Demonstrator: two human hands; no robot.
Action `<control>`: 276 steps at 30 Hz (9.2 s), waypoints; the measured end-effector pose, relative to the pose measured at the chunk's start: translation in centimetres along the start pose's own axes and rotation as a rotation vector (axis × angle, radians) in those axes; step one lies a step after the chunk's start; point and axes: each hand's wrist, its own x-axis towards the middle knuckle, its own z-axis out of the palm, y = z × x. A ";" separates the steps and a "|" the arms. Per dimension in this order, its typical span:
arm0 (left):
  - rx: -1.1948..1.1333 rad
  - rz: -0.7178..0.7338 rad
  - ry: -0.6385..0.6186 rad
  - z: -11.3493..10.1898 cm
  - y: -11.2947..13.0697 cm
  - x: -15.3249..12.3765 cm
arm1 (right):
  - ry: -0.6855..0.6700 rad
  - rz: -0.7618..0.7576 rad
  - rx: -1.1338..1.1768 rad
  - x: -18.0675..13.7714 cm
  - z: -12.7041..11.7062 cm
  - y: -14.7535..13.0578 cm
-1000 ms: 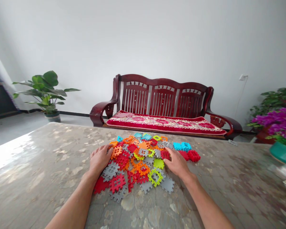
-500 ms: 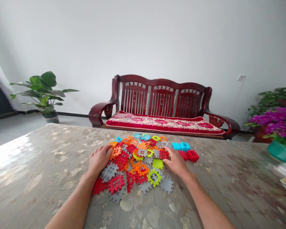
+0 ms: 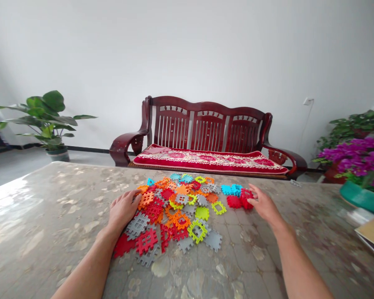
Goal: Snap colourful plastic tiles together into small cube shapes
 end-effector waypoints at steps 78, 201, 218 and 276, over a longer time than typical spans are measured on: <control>-0.018 -0.016 -0.021 -0.2 0.5 -0.4 | -0.346 -0.901 -0.334 -11.7 9.9 -19.8; 0.001 -0.007 -0.021 -0.4 0.5 -0.2 | 0.098 0.311 -0.578 -2.6 0.3 -5.5; -0.008 -0.018 -0.044 -0.4 0.5 -0.2 | 0.012 0.364 -0.461 -2.1 0.8 -4.1; -0.030 0.084 -0.037 -0.6 1.0 -0.8 | -0.262 -0.462 -0.108 -6.9 9.7 -18.3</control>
